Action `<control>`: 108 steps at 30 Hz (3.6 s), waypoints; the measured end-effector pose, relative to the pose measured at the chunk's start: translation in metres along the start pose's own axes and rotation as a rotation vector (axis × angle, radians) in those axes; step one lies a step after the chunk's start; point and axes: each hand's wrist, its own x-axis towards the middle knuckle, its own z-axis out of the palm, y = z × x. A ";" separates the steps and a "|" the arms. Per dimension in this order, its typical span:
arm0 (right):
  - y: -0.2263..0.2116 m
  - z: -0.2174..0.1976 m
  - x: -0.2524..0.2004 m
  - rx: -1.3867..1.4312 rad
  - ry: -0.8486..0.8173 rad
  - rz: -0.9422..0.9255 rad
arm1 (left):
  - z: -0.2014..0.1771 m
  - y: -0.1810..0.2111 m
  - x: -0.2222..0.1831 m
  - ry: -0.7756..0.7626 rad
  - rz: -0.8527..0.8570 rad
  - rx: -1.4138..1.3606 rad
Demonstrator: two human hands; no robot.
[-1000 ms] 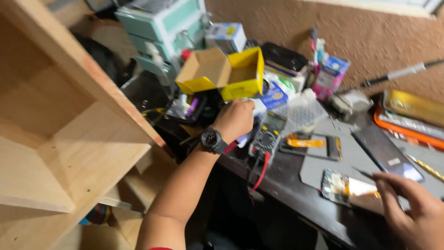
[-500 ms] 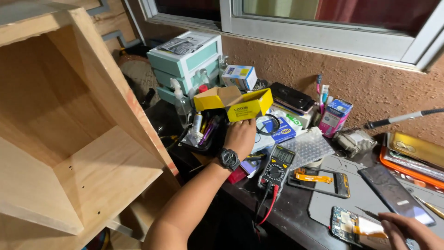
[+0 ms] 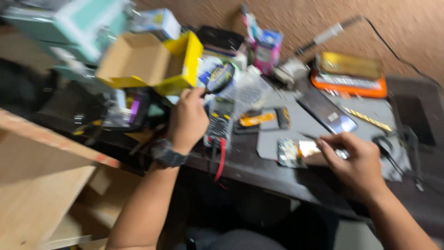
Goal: Diagnosing and repairing a smartphone by testing internal components with a multimeter and inspecting them with a magnifying glass.
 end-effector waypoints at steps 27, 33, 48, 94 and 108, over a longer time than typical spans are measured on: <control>-0.014 0.012 0.009 0.060 -0.239 -0.195 | -0.063 0.158 -0.043 -0.104 0.778 -0.113; -0.022 0.014 0.011 0.010 -0.250 -0.182 | -0.059 0.154 -0.043 -0.132 0.767 -0.116; -0.016 0.015 0.010 0.002 -0.279 -0.203 | -0.051 0.153 -0.048 -0.137 0.776 -0.103; 0.009 0.019 0.061 -0.233 -0.429 -0.237 | -0.066 0.150 -0.048 -0.116 0.768 -0.061; -0.019 -0.013 0.046 -0.286 -0.407 -0.355 | -0.058 0.126 -0.039 -0.091 0.701 -0.145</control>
